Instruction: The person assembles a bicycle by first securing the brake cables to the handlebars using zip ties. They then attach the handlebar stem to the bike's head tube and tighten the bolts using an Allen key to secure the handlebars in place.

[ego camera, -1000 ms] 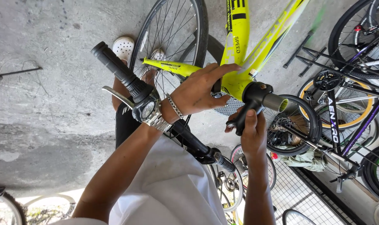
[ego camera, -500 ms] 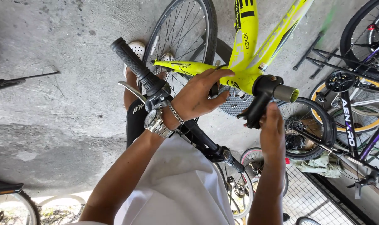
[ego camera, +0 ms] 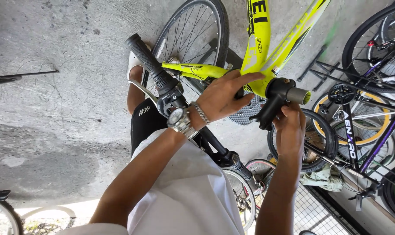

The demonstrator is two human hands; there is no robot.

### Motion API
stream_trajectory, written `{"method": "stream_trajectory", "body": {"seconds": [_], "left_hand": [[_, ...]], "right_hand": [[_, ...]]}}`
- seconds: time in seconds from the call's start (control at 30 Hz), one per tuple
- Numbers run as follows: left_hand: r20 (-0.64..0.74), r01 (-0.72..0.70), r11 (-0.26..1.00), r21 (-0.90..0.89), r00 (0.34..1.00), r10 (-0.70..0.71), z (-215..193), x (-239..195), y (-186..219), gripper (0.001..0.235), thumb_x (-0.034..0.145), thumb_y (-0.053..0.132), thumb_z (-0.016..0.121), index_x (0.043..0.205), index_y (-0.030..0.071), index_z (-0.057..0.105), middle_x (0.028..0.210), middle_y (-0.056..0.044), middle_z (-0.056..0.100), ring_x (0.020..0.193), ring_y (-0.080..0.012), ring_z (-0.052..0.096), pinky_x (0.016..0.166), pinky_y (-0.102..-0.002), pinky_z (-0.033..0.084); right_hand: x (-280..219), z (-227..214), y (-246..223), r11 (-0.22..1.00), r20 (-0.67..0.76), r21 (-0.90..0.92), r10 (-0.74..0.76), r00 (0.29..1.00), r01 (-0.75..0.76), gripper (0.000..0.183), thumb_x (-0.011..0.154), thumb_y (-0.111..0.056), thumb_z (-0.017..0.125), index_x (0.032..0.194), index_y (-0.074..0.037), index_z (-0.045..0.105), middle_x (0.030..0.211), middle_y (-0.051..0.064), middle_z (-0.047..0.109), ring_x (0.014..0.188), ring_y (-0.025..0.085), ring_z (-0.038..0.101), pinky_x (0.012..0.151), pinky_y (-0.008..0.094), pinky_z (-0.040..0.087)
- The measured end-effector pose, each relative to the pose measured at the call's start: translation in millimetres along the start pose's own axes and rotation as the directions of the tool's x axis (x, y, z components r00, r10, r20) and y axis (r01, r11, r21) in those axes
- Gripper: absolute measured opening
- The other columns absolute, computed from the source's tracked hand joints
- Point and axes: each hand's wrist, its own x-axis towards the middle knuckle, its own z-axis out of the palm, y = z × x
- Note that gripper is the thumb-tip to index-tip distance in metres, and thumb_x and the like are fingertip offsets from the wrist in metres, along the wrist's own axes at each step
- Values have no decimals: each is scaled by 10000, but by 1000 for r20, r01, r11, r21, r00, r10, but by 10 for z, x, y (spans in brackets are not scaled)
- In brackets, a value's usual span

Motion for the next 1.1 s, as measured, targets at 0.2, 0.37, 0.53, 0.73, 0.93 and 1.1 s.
{"method": "stream_trajectory", "body": {"seconds": [0.2, 0.37, 0.53, 0.73, 0.93, 1.1], "left_hand": [[90, 67, 977, 203, 992, -87, 178, 234, 44, 455, 990, 288, 680, 1423, 302, 544, 1034, -151, 651, 826, -329, 753, 804, -457, 587], [95, 94, 972, 216, 989, -117, 222, 256, 29, 451, 972, 322, 669, 1407, 330, 552, 1070, -149, 639, 876, -343, 739, 826, -444, 579], [126, 83, 978, 191, 986, -108, 222, 289, -3, 539, 956, 292, 688, 1458, 346, 501, 1052, -141, 663, 876, -340, 746, 828, -452, 577], [157, 110, 970, 219, 977, -147, 250, 308, -19, 600, 919, 366, 737, 1468, 338, 495, 1061, -141, 655, 911, -334, 725, 846, -436, 566], [135, 101, 969, 225, 982, -133, 314, 324, -67, 595, 897, 355, 737, 1443, 342, 503, 1043, -143, 650, 901, -366, 727, 823, -468, 563], [137, 115, 980, 162, 981, -138, 257, 311, -51, 594, 876, 296, 748, 1428, 320, 529, 1081, -198, 654, 899, -392, 721, 791, -457, 562]], "right_hand": [[-107, 13, -120, 981, -28, -188, -54, 998, 47, 409, 973, -326, 498, 1301, -107, 609, 1138, 92, 549, 1092, 263, 561, 1033, 519, 430], [-50, 176, -242, 964, -10, -254, -81, 997, 76, 425, 991, -320, 505, 1332, -93, 619, 1169, 118, 561, 1153, 318, 548, 1052, 583, 421], [-5, 142, -161, 969, -8, -232, -87, 996, 83, 423, 998, -328, 523, 1323, -75, 620, 1174, 123, 555, 1170, 309, 529, 1059, 611, 414], [-91, 322, -382, 941, 36, -325, -80, 996, 88, 512, 1055, -429, 542, 1257, 39, 581, 1097, 234, 626, 1035, 376, 644, 960, 644, 472], [-108, 474, -196, 923, -132, -338, -239, 962, 183, 403, 1076, -242, 585, 1269, 108, 526, 1010, 266, 694, 804, 311, 719, 731, 455, 591], [-177, 497, -206, 927, -271, -172, -370, 889, 334, 436, 1053, -245, 621, 1337, 79, 551, 941, 206, 695, 729, 212, 706, 663, 352, 634]]}}
